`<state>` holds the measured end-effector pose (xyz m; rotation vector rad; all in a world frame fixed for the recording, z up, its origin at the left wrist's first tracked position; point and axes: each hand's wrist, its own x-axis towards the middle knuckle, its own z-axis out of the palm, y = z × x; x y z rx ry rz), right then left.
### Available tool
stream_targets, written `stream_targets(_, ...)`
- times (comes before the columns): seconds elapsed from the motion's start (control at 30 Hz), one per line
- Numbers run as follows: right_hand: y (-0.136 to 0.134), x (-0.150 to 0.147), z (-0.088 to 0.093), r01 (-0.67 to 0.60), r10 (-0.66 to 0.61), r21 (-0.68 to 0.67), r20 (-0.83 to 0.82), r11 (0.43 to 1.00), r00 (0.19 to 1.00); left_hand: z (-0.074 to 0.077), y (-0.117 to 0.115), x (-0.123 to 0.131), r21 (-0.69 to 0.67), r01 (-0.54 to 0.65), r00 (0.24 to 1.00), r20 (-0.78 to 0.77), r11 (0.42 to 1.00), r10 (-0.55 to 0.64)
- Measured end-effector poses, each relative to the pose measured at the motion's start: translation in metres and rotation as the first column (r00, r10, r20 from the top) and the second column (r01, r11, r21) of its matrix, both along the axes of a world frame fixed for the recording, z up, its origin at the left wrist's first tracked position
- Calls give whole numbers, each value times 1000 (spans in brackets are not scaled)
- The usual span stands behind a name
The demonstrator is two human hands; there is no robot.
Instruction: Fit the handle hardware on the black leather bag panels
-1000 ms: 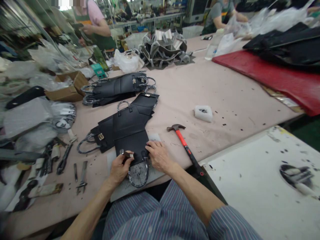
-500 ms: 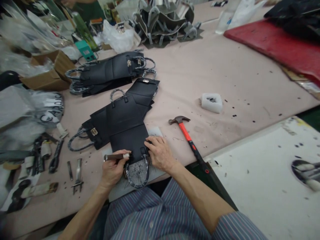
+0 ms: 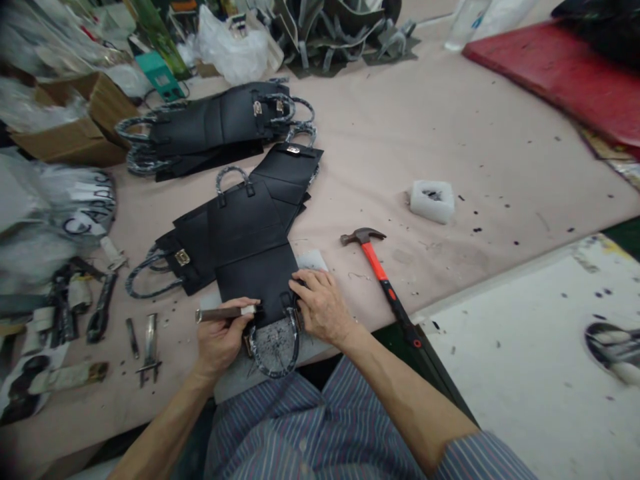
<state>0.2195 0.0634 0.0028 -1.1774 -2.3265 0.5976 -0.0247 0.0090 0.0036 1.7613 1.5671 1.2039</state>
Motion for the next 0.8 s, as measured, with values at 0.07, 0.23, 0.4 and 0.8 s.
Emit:
stream_targets(0.07, 0, 0, 1, 2, -2, -4, 2, 1000, 1000, 1, 1, -2, 62, 147, 989, -39, 987, -144)
stream_targets(0.23, 0, 0, 2, 5, -5, -15, 4, 1000, 1000, -2, -2, 2, 43, 101, 994, 36, 994, -103)
stream_targets(0.4, 0, 0, 2, 6, -6, -11, -11, 1000, 1000, 1, -1, 9, -121, -137, 944, 283, 983, 167)
stream_targets(0.8, 1, 0, 4, 14, -13, 5, -11, 1000, 1000, 1, 4, 16, -13, -27, 998, 48, 1000, 28)
